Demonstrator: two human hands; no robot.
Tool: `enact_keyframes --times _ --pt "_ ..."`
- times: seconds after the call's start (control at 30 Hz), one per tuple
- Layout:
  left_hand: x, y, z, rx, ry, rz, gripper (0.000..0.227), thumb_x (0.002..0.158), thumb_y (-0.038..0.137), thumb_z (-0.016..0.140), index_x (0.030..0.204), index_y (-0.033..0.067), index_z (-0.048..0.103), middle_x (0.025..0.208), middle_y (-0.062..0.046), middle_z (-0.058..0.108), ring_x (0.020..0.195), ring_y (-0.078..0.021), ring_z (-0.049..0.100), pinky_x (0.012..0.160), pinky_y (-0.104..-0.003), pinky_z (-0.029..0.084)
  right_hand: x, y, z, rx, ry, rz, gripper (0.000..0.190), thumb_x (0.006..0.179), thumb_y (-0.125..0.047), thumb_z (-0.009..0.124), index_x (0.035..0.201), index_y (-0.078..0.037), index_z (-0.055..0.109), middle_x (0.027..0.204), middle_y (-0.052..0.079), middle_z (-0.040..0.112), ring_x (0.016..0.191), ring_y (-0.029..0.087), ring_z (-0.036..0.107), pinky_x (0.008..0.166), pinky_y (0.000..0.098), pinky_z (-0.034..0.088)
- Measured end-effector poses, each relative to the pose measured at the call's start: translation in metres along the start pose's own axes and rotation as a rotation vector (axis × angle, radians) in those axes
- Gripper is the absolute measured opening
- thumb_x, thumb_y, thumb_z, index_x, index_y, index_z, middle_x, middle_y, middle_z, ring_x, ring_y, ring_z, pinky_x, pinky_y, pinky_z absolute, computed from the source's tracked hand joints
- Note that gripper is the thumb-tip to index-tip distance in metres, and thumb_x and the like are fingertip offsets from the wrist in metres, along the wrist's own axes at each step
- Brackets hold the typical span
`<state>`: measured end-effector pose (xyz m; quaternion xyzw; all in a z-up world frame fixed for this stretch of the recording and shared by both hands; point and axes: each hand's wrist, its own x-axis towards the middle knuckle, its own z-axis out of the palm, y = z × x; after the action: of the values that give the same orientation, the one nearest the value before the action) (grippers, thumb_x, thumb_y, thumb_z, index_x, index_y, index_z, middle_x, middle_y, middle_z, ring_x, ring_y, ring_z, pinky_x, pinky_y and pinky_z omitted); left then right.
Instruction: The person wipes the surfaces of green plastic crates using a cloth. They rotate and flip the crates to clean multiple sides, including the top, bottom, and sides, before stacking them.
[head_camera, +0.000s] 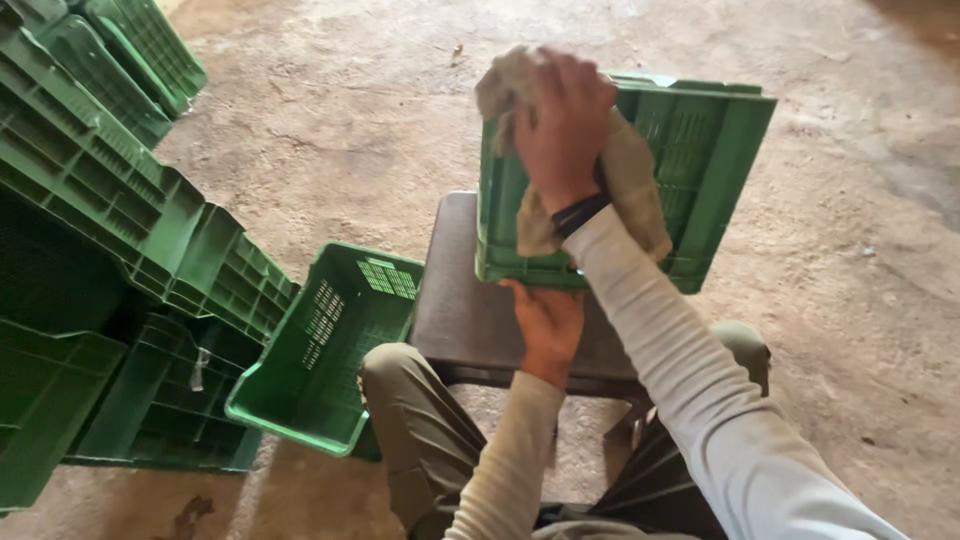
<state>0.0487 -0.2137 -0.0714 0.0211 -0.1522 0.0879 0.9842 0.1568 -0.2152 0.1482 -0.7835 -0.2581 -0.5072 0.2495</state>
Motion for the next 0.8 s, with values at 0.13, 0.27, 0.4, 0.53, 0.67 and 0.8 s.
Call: enact_keyframes --times 0.13,0.27,0.4,0.53,0.67,0.8 --pt "0.012 0.010 0.015 0.015 0.199 -0.108 0.065 0.102 0.058 0.042 0.152 0.0171 0.046 0.152 -0.007 0.053 0.142 -0.0311 0.045 0.121 -0.050 0.034 -0.053 -0.021 -0.011 -0.010 -0.061 -0.123 0.047 0.084 -0.018 0.073 0.130 -0.010 0.065 0.136 0.015 0.056 0.129 0.041 0.046 0.104 0.0559 0.040" --pt "0.013 0.027 0.016 -0.050 0.176 -0.154 0.061 0.104 0.052 0.039 0.152 0.0148 0.045 0.151 -0.010 0.052 0.142 -0.0325 0.045 0.121 -0.049 0.034 -0.109 -0.049 -0.037 -0.013 -0.263 -0.139 0.037 0.082 -0.012 0.070 0.119 -0.014 0.070 0.132 0.009 0.060 0.127 0.036 0.049 0.102 0.0541 0.043" --pt "0.003 0.028 0.008 -0.071 0.155 -0.152 0.059 0.105 0.048 0.036 0.152 0.0123 0.046 0.151 -0.012 0.052 0.141 -0.0309 0.048 0.120 -0.047 0.036 -0.127 -0.051 -0.070 0.106 -0.294 -0.099 0.035 0.080 -0.011 0.070 0.114 -0.014 0.071 0.124 0.004 0.063 0.124 0.031 0.055 0.105 0.0493 0.047" --pt "0.005 0.029 0.001 0.087 0.153 -0.101 0.053 0.109 0.044 0.041 0.149 0.0100 0.051 0.151 -0.011 0.054 0.139 -0.0309 0.049 0.118 -0.048 0.040 -0.099 -0.004 -0.076 0.123 -0.166 -0.042 0.031 0.086 -0.006 0.072 0.117 -0.007 0.072 0.120 0.011 0.063 0.116 0.036 0.056 0.099 0.0492 0.046" --pt "0.018 0.030 0.003 0.076 0.238 -0.022 0.068 0.097 0.065 0.045 0.140 0.0142 0.057 0.145 -0.009 0.059 0.134 -0.0290 0.053 0.112 -0.047 0.042 -0.061 0.027 -0.072 0.037 -0.124 -0.190 0.029 0.083 -0.004 0.076 0.112 -0.007 0.071 0.115 0.010 0.064 0.116 0.034 0.058 0.103 0.0480 0.048" --pt "-0.004 0.031 -0.001 0.001 0.170 -0.066 0.065 0.098 0.066 0.051 0.143 0.0189 0.058 0.141 -0.004 0.062 0.127 -0.0264 0.055 0.111 -0.046 0.039 0.011 0.063 -0.063 0.029 0.055 -0.113 0.031 0.087 -0.004 0.080 0.117 -0.007 0.070 0.120 0.009 0.064 0.116 0.033 0.057 0.103 0.0475 0.050"
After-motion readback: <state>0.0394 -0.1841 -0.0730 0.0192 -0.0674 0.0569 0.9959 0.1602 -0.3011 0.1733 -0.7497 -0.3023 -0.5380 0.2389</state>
